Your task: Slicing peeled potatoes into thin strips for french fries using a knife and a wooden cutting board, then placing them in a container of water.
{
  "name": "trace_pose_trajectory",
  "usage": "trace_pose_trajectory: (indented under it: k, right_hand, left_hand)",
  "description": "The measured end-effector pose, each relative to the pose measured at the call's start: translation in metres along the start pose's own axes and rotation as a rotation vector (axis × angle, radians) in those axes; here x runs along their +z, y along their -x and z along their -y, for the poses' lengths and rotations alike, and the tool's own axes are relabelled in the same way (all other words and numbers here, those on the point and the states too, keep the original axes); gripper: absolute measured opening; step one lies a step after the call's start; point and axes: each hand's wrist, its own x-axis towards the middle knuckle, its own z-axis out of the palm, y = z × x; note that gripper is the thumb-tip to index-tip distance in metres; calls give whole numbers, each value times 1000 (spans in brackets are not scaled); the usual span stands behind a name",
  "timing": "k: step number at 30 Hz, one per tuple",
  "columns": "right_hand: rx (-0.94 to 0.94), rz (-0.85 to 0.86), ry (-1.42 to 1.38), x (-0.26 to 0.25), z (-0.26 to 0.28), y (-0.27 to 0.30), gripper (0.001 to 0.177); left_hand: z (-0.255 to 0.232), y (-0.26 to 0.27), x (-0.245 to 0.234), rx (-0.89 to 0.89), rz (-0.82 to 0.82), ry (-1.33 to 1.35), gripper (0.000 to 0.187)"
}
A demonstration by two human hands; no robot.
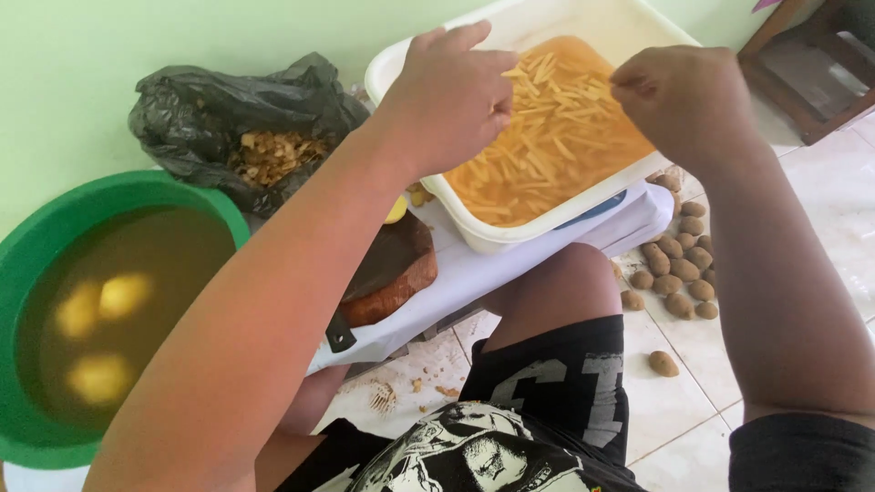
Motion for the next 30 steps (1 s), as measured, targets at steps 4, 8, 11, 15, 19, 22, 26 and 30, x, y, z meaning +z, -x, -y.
trace_pose_trajectory:
  k: [4,8,11,15,19,22,26,30]
  right_hand:
    - [129,-43,-91,-6,11,22,12]
    - [177,-71,-165,-12,31,41,11]
    - [164,-63,-235,-17,46,50,19]
    - [130,-53,-327,-17,70,54,27]
    - [154,-17,-403,-13,92,58,27]
    - [143,-8,-395,-8,104,60,27]
    - [-22,7,-426,17,117,77,22]
    - [-252,245,-581,21,191,77,20]
  left_hand:
    - [-1,28,-38,-27,-8,-35,21]
    - [0,70,-52,-233,210,-108,20]
    - [1,96,-47,-452,494,-14,17]
    - [2,114,-27,-597,659,49,38]
    - [6,118,-13,-611,685,-1,35]
    - [10,119,-13,-599,651,-3,32]
    - [10,123,-40,-666,518,79,42]
    - [-6,157,-86,-597,-44,12,43]
